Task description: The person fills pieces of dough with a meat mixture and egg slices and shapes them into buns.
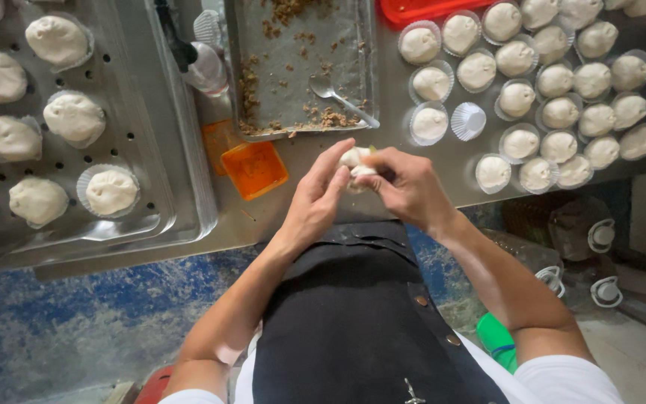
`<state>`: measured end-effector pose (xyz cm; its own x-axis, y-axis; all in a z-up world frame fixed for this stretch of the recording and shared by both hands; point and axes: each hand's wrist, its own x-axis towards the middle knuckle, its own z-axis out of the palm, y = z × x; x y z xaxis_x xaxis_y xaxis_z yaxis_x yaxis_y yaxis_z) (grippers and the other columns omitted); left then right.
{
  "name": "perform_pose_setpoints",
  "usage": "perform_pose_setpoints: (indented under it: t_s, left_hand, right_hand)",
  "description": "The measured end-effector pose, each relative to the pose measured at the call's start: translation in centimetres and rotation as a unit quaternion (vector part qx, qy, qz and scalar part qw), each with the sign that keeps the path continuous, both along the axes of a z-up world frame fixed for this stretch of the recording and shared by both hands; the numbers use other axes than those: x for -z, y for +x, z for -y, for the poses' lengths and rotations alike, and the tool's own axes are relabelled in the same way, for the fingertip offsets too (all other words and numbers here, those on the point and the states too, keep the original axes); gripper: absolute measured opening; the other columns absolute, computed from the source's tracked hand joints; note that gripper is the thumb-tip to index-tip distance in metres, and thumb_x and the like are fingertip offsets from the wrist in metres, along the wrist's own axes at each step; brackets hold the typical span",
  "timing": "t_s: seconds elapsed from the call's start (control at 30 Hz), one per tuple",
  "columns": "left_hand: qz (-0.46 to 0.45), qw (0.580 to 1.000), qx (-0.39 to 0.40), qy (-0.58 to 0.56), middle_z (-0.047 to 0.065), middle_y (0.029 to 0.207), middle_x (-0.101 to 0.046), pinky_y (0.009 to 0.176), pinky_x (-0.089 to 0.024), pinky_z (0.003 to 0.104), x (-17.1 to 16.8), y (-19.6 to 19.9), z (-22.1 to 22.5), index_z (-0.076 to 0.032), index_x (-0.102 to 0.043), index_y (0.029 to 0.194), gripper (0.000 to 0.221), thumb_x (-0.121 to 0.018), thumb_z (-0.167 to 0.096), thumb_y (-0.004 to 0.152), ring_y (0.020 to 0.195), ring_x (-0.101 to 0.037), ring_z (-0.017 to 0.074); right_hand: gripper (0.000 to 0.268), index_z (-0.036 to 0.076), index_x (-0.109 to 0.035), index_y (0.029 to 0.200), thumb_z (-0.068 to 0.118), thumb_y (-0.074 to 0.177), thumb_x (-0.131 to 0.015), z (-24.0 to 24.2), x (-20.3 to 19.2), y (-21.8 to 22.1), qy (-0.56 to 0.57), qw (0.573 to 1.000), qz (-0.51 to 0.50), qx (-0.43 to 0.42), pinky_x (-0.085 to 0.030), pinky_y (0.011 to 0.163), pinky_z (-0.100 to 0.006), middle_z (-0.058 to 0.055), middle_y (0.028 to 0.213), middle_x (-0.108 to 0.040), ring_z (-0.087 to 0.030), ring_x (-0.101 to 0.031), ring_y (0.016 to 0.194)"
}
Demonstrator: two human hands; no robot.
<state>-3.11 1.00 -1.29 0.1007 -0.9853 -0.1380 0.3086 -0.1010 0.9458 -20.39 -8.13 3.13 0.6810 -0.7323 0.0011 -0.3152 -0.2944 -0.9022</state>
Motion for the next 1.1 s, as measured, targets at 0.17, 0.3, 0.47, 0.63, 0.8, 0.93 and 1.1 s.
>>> perform_pose_setpoints:
  t_s: [0.17, 0.3, 0.47, 0.63, 0.8, 0.93, 1.1]
  left_hand:
    - [0.093, 0.994, 0.051, -0.014, 0.015, 0.155, -0.052, 0.12, -0.04, 0.034, -0.3, 0.4, 0.7, -0.002, -0.054, 0.148, 0.041, -0.043, -0.023, 0.114, 0.144, -0.049, 0.0227]
    - [0.071, 0.997, 0.004, 0.01, 0.015, 0.163, -0.037, 0.122, -0.032, 0.033, -1.0, 0.9, 1.0, -0.004, -0.041, 0.153, 0.048, -0.04, -0.028, 0.112, 0.148, -0.041, 0.0249]
    - [0.05, 0.999, 0.011, 0.017, 0.018, 0.16, -0.045, 0.12, -0.036, 0.039, -1.6, 0.7, 1.1, 0.004, -0.056, 0.143, 0.05, -0.038, -0.032, 0.112, 0.149, -0.043, 0.0304]
    - [0.189, 0.977, -0.047, -0.085, 0.019, 0.158, -0.051, 0.121, -0.042, 0.041, -4.1, 0.7, -0.1, 0.005, -0.06, 0.14, 0.053, -0.036, -0.035, 0.115, 0.146, -0.051, 0.0303]
    - [0.178, 0.933, -0.137, -0.282, 0.017, 0.155, -0.05, 0.121, -0.044, 0.038, -5.3, -0.3, 0.8, -0.001, -0.047, 0.148, 0.066, -0.043, -0.056, 0.113, 0.146, -0.053, 0.0272]
    - [0.218, 0.935, -0.189, -0.208, 0.015, 0.134, -0.058, 0.109, -0.051, 0.037, -5.0, -1.7, 1.6, 0.001, -0.049, 0.141, 0.079, -0.058, -0.066, 0.1, 0.123, -0.06, 0.0249]
    - [0.154, 0.953, -0.119, -0.231, 0.012, 0.127, -0.064, 0.098, -0.054, 0.032, -4.5, -0.8, 1.9, -0.002, -0.059, 0.132, 0.068, -0.059, -0.063, 0.103, 0.113, -0.064, 0.0227]
  right_hand:
    - [0.028, 0.005, -0.06, 0.117, 0.009, 0.095, -0.077, -0.9, 0.9, -0.3, -0.122, 0.992, -0.002, -0.004, -0.058, 0.072, -0.035, -0.014, 0.096, -0.071, -0.026, -0.074, 0.084]
    - [0.024, 0.004, -0.063, 0.115, 0.009, 0.096, -0.076, -0.4, 1.3, -0.3, -0.087, 0.995, -0.05, 0.007, -0.057, 0.067, -0.038, -0.016, 0.092, -0.072, -0.028, -0.073, 0.077]
    - [0.027, 0.002, -0.057, 0.115, 0.013, 0.099, -0.076, -0.7, 2.2, -0.6, -0.118, 0.991, -0.046, 0.051, -0.056, 0.067, -0.038, -0.016, 0.092, -0.071, -0.028, -0.072, 0.081]
    - [0.024, 0.003, -0.063, 0.113, 0.017, 0.098, -0.077, -0.3, 1.3, -0.7, -0.042, 0.996, -0.04, 0.071, -0.053, 0.06, -0.031, -0.012, 0.081, -0.071, -0.014, -0.065, 0.067]
    - [0.024, 0.004, -0.064, 0.122, 0.011, 0.099, -0.07, -0.3, -2.4, -0.7, 0.292, 0.937, 0.188, 0.028, -0.053, 0.066, -0.027, -0.008, 0.093, -0.069, -0.007, -0.064, 0.075]
    - [0.016, 0.005, -0.063, 0.12, 0.005, 0.104, -0.067, -0.8, -4.4, 0.7, -0.216, 0.973, 0.073, 0.039, -0.057, 0.079, -0.032, -0.01, 0.103, -0.069, -0.013, -0.066, 0.094]
    - [0.028, 0.007, -0.061, 0.125, 0.004, 0.099, -0.07, -0.4, -5.2, -0.7, 0.094, 0.988, 0.112, 0.057, -0.056, 0.07, -0.028, -0.006, 0.093, -0.07, -0.01, -0.067, 0.08]
